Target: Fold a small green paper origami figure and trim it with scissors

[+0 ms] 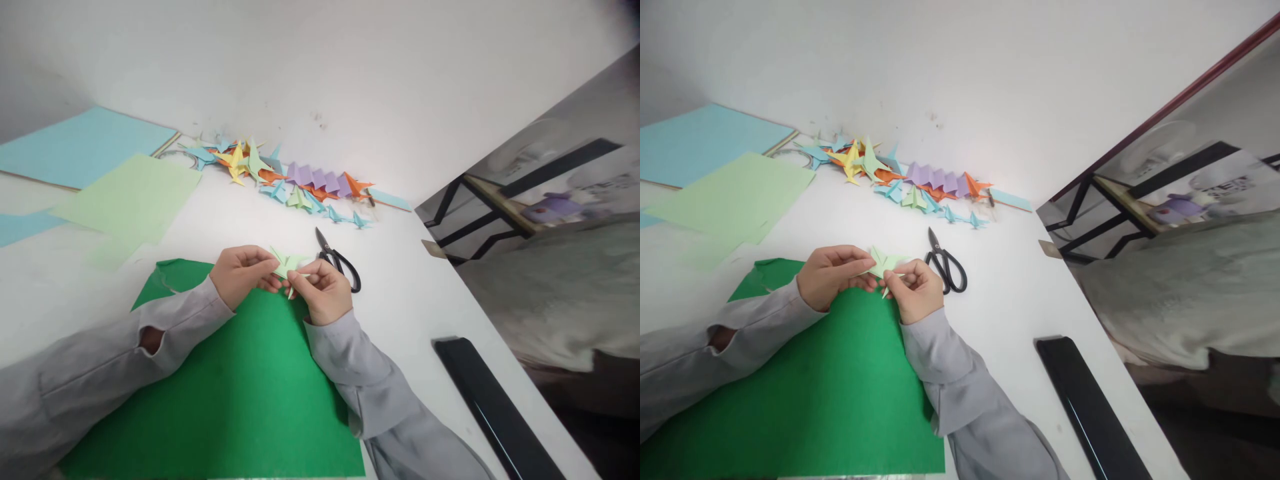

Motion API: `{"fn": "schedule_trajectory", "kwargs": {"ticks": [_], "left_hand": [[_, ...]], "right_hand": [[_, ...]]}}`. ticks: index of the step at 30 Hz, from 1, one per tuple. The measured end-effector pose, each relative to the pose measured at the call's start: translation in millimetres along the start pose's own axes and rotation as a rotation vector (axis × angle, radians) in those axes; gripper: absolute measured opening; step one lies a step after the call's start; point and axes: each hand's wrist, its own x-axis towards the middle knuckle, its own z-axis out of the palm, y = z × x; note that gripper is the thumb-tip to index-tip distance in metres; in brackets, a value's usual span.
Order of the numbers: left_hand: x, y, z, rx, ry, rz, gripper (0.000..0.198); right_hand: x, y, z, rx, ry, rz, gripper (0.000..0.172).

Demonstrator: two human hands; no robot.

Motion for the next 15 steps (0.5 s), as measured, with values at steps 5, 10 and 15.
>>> {"fn": "schedule_trajectory", "kwargs": {"ticks": [5,10,15], "left_hand": [[-1.0,0.3,1.3,0.086,-0.011,0.013,0.020],[-1.5,-0.1,2.0,0.084,-0.035,-0.017,0.019],[-1.5,-0.6,2.0,0.058,-0.051,-0.032,0.021]], "right_hand": [[0.8,1.1,-0.4,0.007,-0.018,-0.001,0.020],[1.5,-0.7,-1.0,0.044,-0.052,0.040,0.020],[4.0,1.4,-3.4,0.106,-0.090,0.090,0.022]]}}
